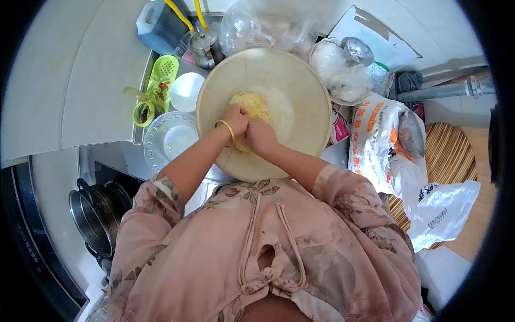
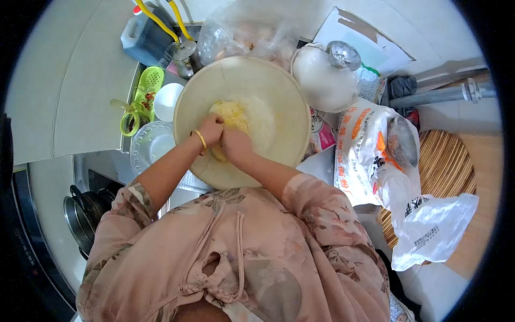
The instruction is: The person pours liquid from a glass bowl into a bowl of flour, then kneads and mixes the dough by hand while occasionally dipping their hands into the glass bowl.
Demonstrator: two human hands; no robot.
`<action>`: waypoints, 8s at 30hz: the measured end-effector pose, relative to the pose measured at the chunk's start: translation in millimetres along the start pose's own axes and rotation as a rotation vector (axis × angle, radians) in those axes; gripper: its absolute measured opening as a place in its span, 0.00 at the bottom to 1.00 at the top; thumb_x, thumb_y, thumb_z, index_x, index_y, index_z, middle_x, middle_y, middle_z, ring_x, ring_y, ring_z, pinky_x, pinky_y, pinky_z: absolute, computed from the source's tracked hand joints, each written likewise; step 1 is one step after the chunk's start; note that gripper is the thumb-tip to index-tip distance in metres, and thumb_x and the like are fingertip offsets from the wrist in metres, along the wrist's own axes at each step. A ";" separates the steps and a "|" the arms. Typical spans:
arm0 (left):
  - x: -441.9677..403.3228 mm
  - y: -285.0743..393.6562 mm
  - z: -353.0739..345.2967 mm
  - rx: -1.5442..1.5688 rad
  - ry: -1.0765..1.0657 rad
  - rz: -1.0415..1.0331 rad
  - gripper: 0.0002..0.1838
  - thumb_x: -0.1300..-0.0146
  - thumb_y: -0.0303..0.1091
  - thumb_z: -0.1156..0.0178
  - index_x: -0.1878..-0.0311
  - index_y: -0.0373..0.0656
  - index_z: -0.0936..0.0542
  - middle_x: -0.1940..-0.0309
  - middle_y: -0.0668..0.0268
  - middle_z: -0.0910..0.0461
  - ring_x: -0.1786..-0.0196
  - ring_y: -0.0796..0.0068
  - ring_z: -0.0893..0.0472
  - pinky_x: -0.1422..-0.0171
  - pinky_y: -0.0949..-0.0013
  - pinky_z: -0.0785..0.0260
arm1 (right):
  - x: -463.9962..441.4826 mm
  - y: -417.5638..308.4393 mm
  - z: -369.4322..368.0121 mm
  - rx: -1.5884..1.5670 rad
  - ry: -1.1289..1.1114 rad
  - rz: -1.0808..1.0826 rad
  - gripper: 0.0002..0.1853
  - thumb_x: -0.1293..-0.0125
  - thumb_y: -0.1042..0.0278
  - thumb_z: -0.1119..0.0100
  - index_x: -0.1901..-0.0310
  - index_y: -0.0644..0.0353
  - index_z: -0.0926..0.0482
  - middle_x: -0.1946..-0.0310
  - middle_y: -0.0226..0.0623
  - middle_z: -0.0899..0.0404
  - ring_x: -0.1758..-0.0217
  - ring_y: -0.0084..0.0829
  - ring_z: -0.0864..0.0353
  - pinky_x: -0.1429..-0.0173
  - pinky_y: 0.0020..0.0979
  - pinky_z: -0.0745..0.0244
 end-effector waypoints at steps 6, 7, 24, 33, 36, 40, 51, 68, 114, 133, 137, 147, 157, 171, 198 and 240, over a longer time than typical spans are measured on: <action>-28.2 -5.0 11.3 0.055 -0.121 0.156 0.18 0.48 0.27 0.49 0.52 0.36 0.23 0.58 0.54 0.21 0.54 0.61 0.23 0.49 0.65 0.32 | -31.5 -12.6 -5.6 0.070 -0.019 0.065 0.10 0.49 0.70 0.43 0.64 0.61 0.22 0.66 0.50 0.21 0.59 0.47 0.21 0.57 0.43 0.26; -29.0 -7.8 9.7 0.041 -0.151 0.165 0.19 0.47 0.27 0.51 0.50 0.37 0.24 0.58 0.56 0.21 0.55 0.66 0.23 0.49 0.66 0.32 | -29.5 -15.2 1.0 0.082 -0.091 0.088 0.12 0.49 0.69 0.43 0.62 0.61 0.22 0.65 0.50 0.21 0.58 0.47 0.21 0.56 0.42 0.26; 159.9 -120.1 187.8 1.049 0.469 0.052 0.11 0.36 0.34 0.49 0.53 0.42 0.24 0.61 0.67 0.22 0.59 0.73 0.22 0.52 0.69 0.31 | 15.6 -170.2 10.1 -0.353 -0.320 0.495 0.12 0.39 0.65 0.48 0.58 0.64 0.24 0.62 0.55 0.23 0.59 0.52 0.23 0.54 0.42 0.28; 199.8 -213.2 166.6 1.363 0.604 0.109 0.07 0.38 0.30 0.49 0.58 0.42 0.24 0.66 0.67 0.22 0.67 0.76 0.23 0.61 0.73 0.32 | -5.7 -206.5 -146.2 0.261 0.263 0.703 0.20 0.40 0.52 0.46 0.51 0.56 0.26 0.44 0.46 0.32 0.37 0.52 0.39 0.42 0.57 0.42; 196.7 -211.2 153.9 1.404 0.533 0.093 0.07 0.39 0.28 0.49 0.58 0.41 0.24 0.67 0.66 0.21 0.67 0.77 0.23 0.62 0.75 0.32 | -10.7 -221.8 -172.0 0.342 -0.155 0.856 0.18 0.41 0.54 0.47 0.53 0.56 0.25 0.50 0.46 0.28 0.44 0.48 0.30 0.48 0.51 0.33; 201.2 -199.5 142.9 1.398 0.481 0.130 0.07 0.38 0.27 0.49 0.58 0.41 0.24 0.66 0.66 0.21 0.67 0.78 0.23 0.60 0.76 0.30 | -45.1 -212.8 -203.6 0.382 -0.319 0.838 0.15 0.43 0.59 0.46 0.57 0.58 0.25 0.57 0.45 0.23 0.58 0.44 0.22 0.59 0.43 0.25; 166.0 -130.2 164.7 1.174 0.459 -0.192 0.07 0.38 0.25 0.49 0.59 0.41 0.23 0.66 0.67 0.22 0.66 0.79 0.24 0.58 0.75 0.30 | 5.0 -211.3 -6.4 -0.200 -0.156 0.562 0.11 0.47 0.73 0.48 0.61 0.61 0.21 0.64 0.46 0.20 0.61 0.46 0.21 0.56 0.41 0.27; 127.5 38.5 90.4 -0.011 0.494 -0.904 0.09 0.51 0.25 0.43 0.64 0.39 0.24 0.67 0.57 0.24 0.65 0.55 0.24 0.62 0.59 0.30 | -74.8 -3.7 -30.9 0.345 -0.244 0.073 0.15 0.53 0.64 0.38 0.62 0.61 0.21 0.65 0.46 0.20 0.58 0.45 0.21 0.51 0.41 0.28; 125.9 33.8 91.1 -0.048 0.576 -0.956 0.14 0.55 0.25 0.42 0.62 0.37 0.24 0.66 0.56 0.23 0.68 0.56 0.23 0.68 0.62 0.30 | -14.1 -55.4 23.3 0.355 0.222 0.299 0.29 0.48 0.46 0.43 0.48 0.54 0.29 0.54 0.41 0.28 0.47 0.45 0.30 0.42 0.53 0.42; 132.3 31.3 95.9 0.085 0.622 -0.925 0.13 0.52 0.22 0.44 0.60 0.36 0.27 0.64 0.50 0.25 0.66 0.52 0.24 0.64 0.59 0.31 | 7.2 -48.5 39.0 0.191 0.083 0.143 0.28 0.48 0.47 0.41 0.50 0.59 0.27 0.52 0.49 0.28 0.49 0.49 0.28 0.49 0.48 0.33; 126.3 30.6 94.1 0.002 0.577 -0.900 0.12 0.52 0.25 0.42 0.61 0.38 0.25 0.62 0.54 0.25 0.66 0.55 0.23 0.65 0.61 0.29 | 10.0 -63.3 9.6 0.305 0.099 0.314 0.27 0.50 0.49 0.40 0.52 0.58 0.26 0.52 0.45 0.29 0.49 0.47 0.30 0.48 0.47 0.35; 130.0 34.1 91.9 -0.026 0.596 -0.918 0.15 0.53 0.25 0.43 0.59 0.39 0.26 0.61 0.54 0.26 0.64 0.55 0.23 0.63 0.60 0.29 | -57.5 -54.7 1.4 0.296 0.184 0.272 0.23 0.48 0.48 0.41 0.57 0.58 0.26 0.58 0.41 0.28 0.51 0.44 0.30 0.49 0.45 0.35; 131.4 33.1 93.4 0.009 0.619 -0.921 0.14 0.53 0.25 0.44 0.59 0.37 0.26 0.60 0.52 0.26 0.64 0.52 0.24 0.62 0.59 0.29 | 2.2 -42.9 37.4 0.320 -0.247 0.416 0.37 0.57 0.62 0.30 0.43 0.56 0.33 0.49 0.48 0.33 0.44 0.48 0.32 0.44 0.43 0.32; 128.5 27.5 92.7 0.001 0.632 -0.878 0.14 0.53 0.24 0.44 0.59 0.38 0.26 0.61 0.55 0.26 0.65 0.54 0.23 0.62 0.61 0.29 | 39.3 75.4 42.4 0.916 -0.428 0.108 0.39 0.41 0.43 0.51 0.37 0.68 0.39 0.33 0.47 0.46 0.27 0.46 0.56 0.28 0.48 0.57; 124.1 28.6 88.4 0.005 0.667 -0.848 0.13 0.51 0.27 0.43 0.59 0.42 0.24 0.60 0.59 0.25 0.65 0.57 0.23 0.62 0.60 0.29 | 49.8 62.1 -1.7 0.603 -0.547 0.148 0.09 0.44 0.72 0.51 0.64 0.64 0.24 0.61 0.53 0.26 0.55 0.48 0.27 0.49 0.44 0.32; 246.4 -131.0 195.9 0.942 0.984 -0.532 0.06 0.39 0.19 0.53 0.61 0.39 0.31 0.71 0.65 0.29 0.74 0.82 0.35 0.71 0.79 0.41 | -24.8 -199.6 -135.1 -0.066 -0.279 0.266 0.18 0.34 0.53 0.53 0.67 0.60 0.22 0.73 0.43 0.21 0.67 0.36 0.20 0.60 0.38 0.27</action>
Point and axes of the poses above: each hand's wrist, its own x-axis away from the middle knuckle, its own z-axis out of the back of the hand, y = z × x, the point moved 8 cm from there along -x, towards the middle knuckle
